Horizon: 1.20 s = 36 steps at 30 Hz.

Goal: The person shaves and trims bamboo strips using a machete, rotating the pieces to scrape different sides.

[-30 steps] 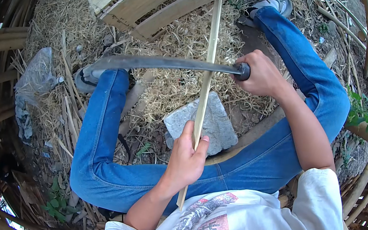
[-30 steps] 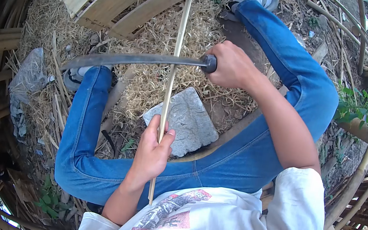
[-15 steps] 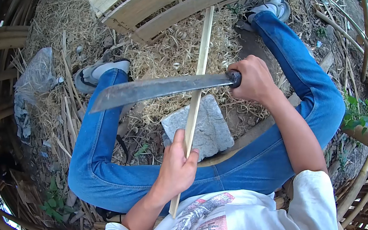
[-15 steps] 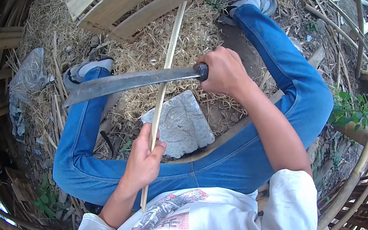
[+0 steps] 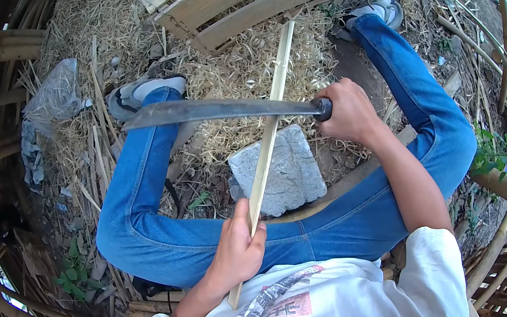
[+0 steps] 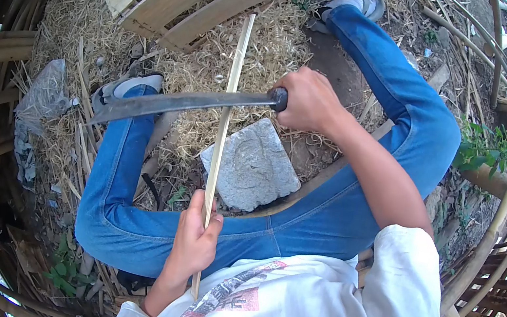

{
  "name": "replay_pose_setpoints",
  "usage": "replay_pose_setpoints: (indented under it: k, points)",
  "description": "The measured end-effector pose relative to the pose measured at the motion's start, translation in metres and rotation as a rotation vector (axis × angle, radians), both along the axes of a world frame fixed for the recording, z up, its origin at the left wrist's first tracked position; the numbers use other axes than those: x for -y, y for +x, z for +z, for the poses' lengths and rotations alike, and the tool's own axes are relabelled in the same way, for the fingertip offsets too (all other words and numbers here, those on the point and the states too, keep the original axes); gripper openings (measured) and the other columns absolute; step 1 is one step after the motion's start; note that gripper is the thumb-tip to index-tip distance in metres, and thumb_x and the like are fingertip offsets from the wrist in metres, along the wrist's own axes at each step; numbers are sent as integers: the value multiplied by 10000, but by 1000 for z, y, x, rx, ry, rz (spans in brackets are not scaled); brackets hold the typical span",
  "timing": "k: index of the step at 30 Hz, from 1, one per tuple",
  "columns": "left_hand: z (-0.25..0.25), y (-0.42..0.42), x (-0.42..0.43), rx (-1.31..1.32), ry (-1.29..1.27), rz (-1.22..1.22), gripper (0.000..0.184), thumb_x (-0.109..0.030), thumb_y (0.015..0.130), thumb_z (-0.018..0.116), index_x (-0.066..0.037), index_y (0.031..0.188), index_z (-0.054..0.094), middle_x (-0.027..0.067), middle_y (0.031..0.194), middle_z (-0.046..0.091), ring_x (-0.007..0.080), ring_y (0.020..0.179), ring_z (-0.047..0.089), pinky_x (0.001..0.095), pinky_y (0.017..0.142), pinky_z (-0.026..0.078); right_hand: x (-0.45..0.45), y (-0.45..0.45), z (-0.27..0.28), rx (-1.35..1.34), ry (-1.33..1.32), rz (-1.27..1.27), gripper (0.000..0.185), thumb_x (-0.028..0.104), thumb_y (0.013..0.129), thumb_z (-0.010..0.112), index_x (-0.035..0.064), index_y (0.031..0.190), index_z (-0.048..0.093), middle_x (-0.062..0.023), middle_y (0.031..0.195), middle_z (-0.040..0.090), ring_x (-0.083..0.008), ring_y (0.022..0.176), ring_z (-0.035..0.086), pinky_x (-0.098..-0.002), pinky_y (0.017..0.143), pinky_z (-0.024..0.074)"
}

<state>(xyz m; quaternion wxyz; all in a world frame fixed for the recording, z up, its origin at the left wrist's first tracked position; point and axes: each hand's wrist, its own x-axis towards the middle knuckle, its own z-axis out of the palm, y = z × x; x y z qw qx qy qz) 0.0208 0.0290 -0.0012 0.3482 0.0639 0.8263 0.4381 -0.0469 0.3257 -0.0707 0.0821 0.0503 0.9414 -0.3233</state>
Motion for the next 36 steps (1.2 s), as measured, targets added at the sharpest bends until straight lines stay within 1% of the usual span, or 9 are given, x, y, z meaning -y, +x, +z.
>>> replay_pose_setpoints:
  k: [2, 9, 12, 15, 19, 25, 29, 31, 36]
  points:
    - [4, 3, 4, -20, -31, -27, 116, 18, 908, 558, -31, 967, 471, 40, 643, 498, 104, 558, 477, 325, 499, 366, -18, -6, -16, -126, 172, -102, 251, 93, 635, 641, 49, 840, 780, -219, 724, 679, -403, 786, 686, -490, 820, 549]
    - [0, 2, 7, -2, 87, -38, 141, 33, 915, 552, -48, 971, 452, 9, 661, 457, 89, 514, 439, 294, 462, 325, -27, -7, -8, -47, 55, -135, 281, 94, 659, 636, 45, 890, 787, -231, 724, 677, -413, 753, 684, -485, 786, 553]
    - [-9, -5, 16, 282, 215, 73, 169, 42, 935, 533, -74, 990, 423, -36, 674, 405, 36, 495, 377, 241, 432, 273, -20, -5, -6, -116, 20, -90, 267, 100, 661, 643, 58, 881, 789, -227, 702, 667, -418, 723, 679, -481, 757, 553]
    - [-4, -12, 21, 283, 237, 32, 189, 51, 945, 513, -91, 1002, 403, -67, 683, 373, 2, 492, 329, 208, 416, 229, -19, -7, 0, -214, 87, -99, 254, 113, 670, 648, 74, 874, 794, -223, 713, 674, -415, 733, 682, -481, 766, 555]
    - [5, -10, 32, 262, 198, -36, 173, 30, 944, 526, -87, 1000, 411, -57, 686, 399, 11, 518, 349, 218, 432, 241, -51, -19, -13, -237, 206, -321, 270, 131, 671, 670, 68, 902, 794, -228, 725, 679, -409, 755, 689, -476, 776, 558]
    - [0, 0, 40, 207, 141, -25, 160, 22, 914, 559, -71, 957, 437, -46, 672, 420, 26, 552, 372, 244, 463, 265, -30, -2, -10, -112, 20, -81, 235, 131, 666, 666, 75, 860, 786, -223, 724, 673, -400, 751, 683, -481, 757, 551]
    - [11, 9, 47, 176, 78, -35, 149, 20, 911, 565, -56, 943, 441, -30, 653, 433, 35, 563, 375, 263, 482, 282, -14, -8, -1, -124, 118, 11, 215, 118, 645, 663, 85, 823, 777, -202, 704, 667, -401, 727, 672, -479, 742, 550]
    - [13, 15, 53, 150, 74, -35, 147, 15, 914, 563, -56, 941, 438, -31, 655, 429, 34, 566, 376, 262, 482, 282, -27, -12, -20, -268, 146, -137, 240, 123, 636, 678, 95, 847, 788, -200, 704, 669, -406, 727, 665, -487, 756, 550]
    - [2, 27, 61, 282, 93, 4, 150, 24, 933, 545, -64, 958, 427, -44, 669, 412, 26, 566, 373, 246, 479, 271, -43, -9, -9, -177, 197, -181, 246, 124, 649, 669, 91, 860, 791, -195, 709, 679, -399, 734, 680, -482, 756, 559]
